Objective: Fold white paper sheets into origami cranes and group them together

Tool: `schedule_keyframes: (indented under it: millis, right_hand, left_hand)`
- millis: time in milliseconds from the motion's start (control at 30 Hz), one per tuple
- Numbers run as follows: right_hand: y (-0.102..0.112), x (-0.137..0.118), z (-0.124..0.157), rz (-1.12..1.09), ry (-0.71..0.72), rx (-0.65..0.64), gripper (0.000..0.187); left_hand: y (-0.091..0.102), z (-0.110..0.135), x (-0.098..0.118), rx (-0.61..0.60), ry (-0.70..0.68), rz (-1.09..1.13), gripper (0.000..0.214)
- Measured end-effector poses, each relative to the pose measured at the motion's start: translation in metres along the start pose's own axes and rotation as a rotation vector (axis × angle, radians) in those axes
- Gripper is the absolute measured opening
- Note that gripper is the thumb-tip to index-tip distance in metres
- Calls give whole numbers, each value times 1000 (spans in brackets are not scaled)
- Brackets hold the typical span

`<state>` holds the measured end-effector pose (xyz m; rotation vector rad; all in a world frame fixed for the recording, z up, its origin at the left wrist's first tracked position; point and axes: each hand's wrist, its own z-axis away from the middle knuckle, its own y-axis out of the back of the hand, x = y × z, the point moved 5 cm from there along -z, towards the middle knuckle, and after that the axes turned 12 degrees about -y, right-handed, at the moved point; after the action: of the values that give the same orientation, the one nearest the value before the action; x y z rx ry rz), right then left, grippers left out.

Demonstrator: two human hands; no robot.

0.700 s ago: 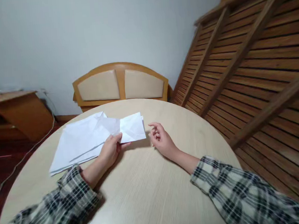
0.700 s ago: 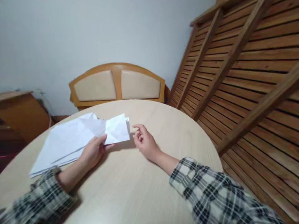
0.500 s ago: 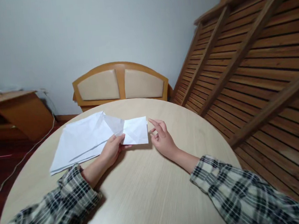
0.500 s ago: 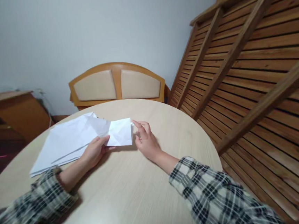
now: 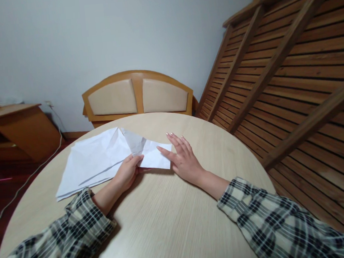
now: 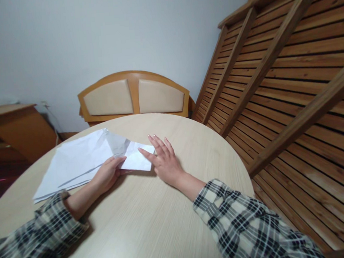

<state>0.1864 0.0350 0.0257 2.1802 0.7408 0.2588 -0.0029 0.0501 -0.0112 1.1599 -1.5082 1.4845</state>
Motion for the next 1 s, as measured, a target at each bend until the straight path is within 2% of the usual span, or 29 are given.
schedule_keyframes:
  millis: [100, 200, 333, 433, 667, 833, 1000]
  right_hand:
    - [1, -1, 0, 0, 25, -1, 65]
    - [3, -1, -1, -6, 27, 2, 47]
    - [6, 1, -2, -21, 19, 32, 33]
    - [7, 2, -2, -25, 5, 54, 32]
    - [11, 0, -2, -39, 13, 84, 30]
    - [13, -1, -1, -66, 55, 91, 29]
    - [13, -4, 0, -77, 88, 23, 33]
  left_hand:
    - [0, 0, 0, -12, 0, 0, 21]
    - [0, 1, 1, -37, -3, -8, 21]
    - [-5, 4, 2, -168, -13, -54, 24]
    - [-7, 6, 1, -234, -19, -82, 25]
    - [-6, 5, 3, -274, -45, -243, 20]
    - [-4, 4, 3, -245, -55, -218, 20]
    - [-2, 2, 3, -184, -44, -143, 22]
